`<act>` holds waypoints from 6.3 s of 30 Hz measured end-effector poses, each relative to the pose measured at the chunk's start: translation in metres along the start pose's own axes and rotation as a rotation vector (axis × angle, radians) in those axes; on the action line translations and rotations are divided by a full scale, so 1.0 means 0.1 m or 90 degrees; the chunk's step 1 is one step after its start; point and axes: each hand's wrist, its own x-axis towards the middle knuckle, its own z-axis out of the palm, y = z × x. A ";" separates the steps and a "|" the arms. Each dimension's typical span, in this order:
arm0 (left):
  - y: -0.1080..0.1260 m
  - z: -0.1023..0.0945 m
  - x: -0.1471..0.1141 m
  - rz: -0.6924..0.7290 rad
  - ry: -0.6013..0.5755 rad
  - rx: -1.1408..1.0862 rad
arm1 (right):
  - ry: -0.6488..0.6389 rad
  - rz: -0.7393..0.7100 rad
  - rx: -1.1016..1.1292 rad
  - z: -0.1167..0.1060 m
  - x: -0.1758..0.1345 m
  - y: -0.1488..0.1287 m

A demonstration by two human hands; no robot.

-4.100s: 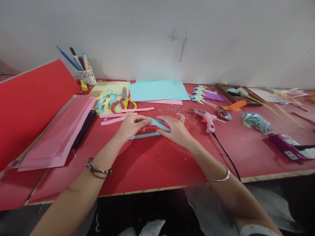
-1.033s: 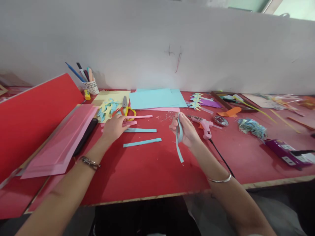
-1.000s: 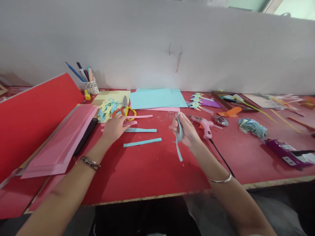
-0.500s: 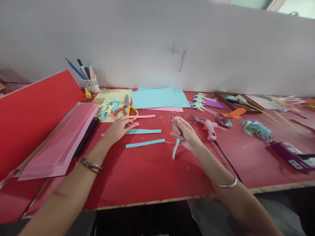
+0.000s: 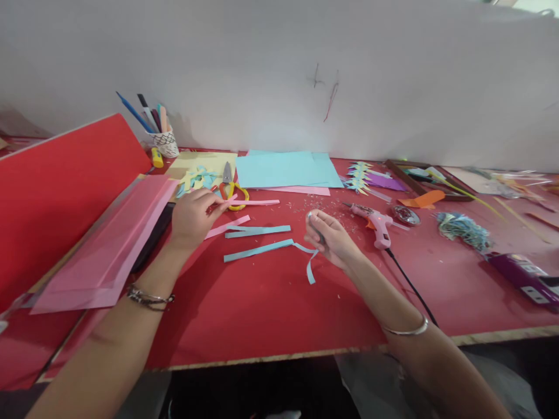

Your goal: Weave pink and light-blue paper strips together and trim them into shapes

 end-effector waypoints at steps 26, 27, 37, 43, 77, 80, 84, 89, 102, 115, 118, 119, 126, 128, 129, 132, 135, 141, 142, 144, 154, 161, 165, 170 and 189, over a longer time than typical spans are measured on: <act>0.40 0.08 -0.11 -0.158 -0.088 -0.321 | -0.032 0.066 0.031 0.03 -0.01 0.03; 0.40 0.09 -0.11 -0.174 -0.093 -0.349 | -0.026 0.074 0.042 0.03 -0.01 0.03; 0.43 0.11 -0.07 -0.250 -0.041 -0.546 | 0.001 0.135 0.075 0.03 0.01 0.08; 0.42 0.03 0.00 -0.471 -0.029 -0.857 | 0.001 0.100 -0.058 0.03 0.01 0.08; 0.43 -0.01 -0.09 -0.205 -0.211 -1.201 | -0.042 0.275 -0.094 0.15 -0.02 0.04; 0.46 -0.05 -0.11 -0.218 -0.233 -1.216 | -0.015 0.277 -0.072 0.17 -0.02 0.02; 0.49 -0.08 -0.12 -0.202 -0.251 -1.203 | 0.018 0.297 -0.053 0.19 -0.02 -0.01; 0.43 -0.05 -0.11 -0.171 -0.265 -1.198 | -0.033 0.302 -0.056 0.18 -0.03 0.01; 0.43 -0.04 -0.08 -0.172 -0.253 -1.126 | -0.081 0.289 -0.003 0.16 -0.03 0.05; 0.45 -0.04 -0.10 -0.159 -0.209 -1.109 | -0.148 0.296 -0.002 0.14 -0.04 0.07; 0.46 -0.05 -0.12 -0.164 -0.194 -1.124 | -0.162 0.294 0.011 0.14 -0.04 0.07; 0.46 -0.06 -0.12 -0.164 -0.194 -1.126 | -0.162 0.296 0.016 0.14 -0.04 0.06; 0.43 0.00 -0.12 -0.137 -0.236 -1.077 | -0.165 0.308 0.024 0.15 -0.05 0.06; 0.43 0.02 -0.13 -0.130 -0.235 -1.068 | -0.179 0.307 0.026 0.15 -0.05 0.06; 0.42 0.03 -0.13 -0.122 -0.236 -1.066 | -0.180 0.308 0.027 0.15 -0.05 0.06; 0.43 0.03 -0.16 -0.135 -0.255 -1.035 | -0.172 0.311 0.031 0.15 -0.05 0.06; 0.44 0.01 -0.18 -0.177 -0.276 -0.974 | -0.169 0.314 0.036 0.16 -0.05 0.04; 0.49 0.02 -0.17 -0.142 -0.305 -0.884 | -0.186 0.300 0.012 0.16 -0.07 0.02; 0.49 0.02 -0.16 -0.139 -0.309 -0.868 | -0.194 0.290 0.003 0.15 -0.07 0.02; 0.48 0.04 -0.15 -0.129 -0.323 -0.850 | -0.211 0.270 -0.016 0.16 -0.07 0.02; 0.41 0.04 -0.17 -0.111 -0.386 -0.805 | -0.147 0.273 0.038 0.19 -0.09 -0.03; 0.40 0.10 -0.16 -0.095 -0.296 -0.802 | -0.088 0.238 0.082 0.17 -0.07 -0.01; 0.42 0.07 -0.13 -0.040 -0.295 -0.775 | -0.064 0.200 0.137 0.14 -0.05 0.01; 0.45 0.05 -0.12 0.024 -0.348 -0.664 | -0.134 0.114 0.180 0.11 -0.08 -0.01; 0.54 0.11 -0.17 0.264 -0.255 -0.369 | -0.192 0.001 0.039 0.07 -0.09 -0.05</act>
